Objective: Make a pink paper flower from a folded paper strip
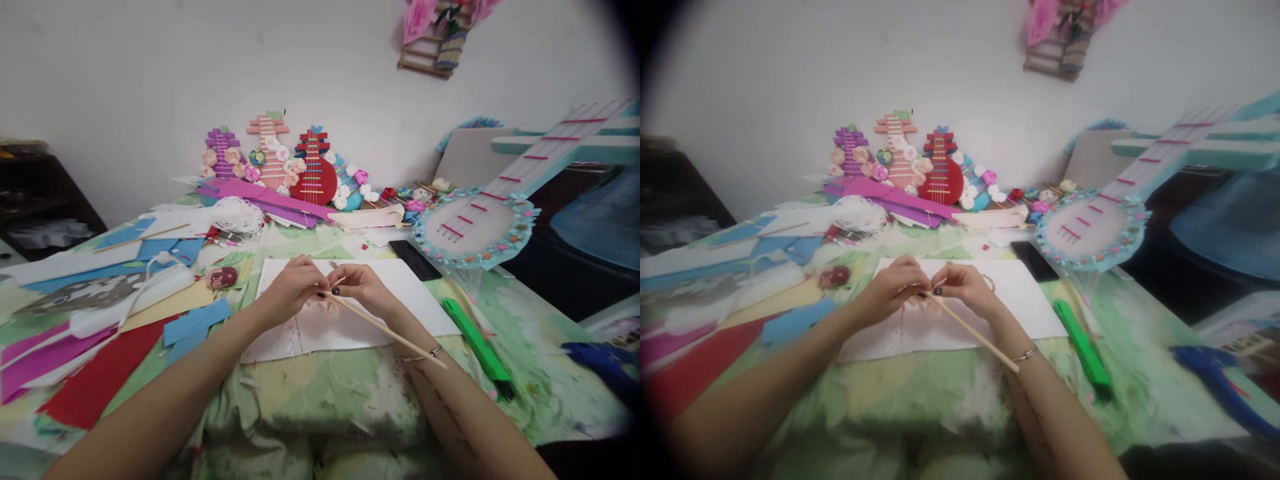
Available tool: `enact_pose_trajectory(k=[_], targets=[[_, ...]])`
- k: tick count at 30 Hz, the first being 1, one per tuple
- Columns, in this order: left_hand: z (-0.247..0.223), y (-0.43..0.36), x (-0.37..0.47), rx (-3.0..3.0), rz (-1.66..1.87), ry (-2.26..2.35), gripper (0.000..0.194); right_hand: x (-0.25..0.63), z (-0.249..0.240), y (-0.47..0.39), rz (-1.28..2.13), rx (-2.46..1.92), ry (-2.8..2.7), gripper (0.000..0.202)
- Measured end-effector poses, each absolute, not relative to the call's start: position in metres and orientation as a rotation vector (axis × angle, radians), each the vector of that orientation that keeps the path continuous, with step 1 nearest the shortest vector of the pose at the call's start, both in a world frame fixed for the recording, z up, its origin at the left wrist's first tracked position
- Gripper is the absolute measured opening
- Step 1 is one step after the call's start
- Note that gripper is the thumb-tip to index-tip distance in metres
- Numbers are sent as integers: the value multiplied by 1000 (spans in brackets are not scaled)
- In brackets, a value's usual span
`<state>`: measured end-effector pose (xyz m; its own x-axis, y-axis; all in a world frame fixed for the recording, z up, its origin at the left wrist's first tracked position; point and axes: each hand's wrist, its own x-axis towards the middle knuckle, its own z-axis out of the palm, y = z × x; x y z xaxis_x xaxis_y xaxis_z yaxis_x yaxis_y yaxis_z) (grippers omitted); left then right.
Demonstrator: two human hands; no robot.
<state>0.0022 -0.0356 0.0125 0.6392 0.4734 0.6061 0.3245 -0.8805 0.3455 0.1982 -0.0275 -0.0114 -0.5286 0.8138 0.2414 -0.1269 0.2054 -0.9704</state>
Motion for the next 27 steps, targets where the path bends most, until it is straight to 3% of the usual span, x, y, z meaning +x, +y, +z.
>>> enact_pose_trajectory(k=[15,27], targets=[[6,-36,1,2865,1185,608,17,196,-11,-28,1358,-759,-1497,5],[5,-38,4,2934,1240,635,19,193,-12,-29,1345,-835,-1371,11]])
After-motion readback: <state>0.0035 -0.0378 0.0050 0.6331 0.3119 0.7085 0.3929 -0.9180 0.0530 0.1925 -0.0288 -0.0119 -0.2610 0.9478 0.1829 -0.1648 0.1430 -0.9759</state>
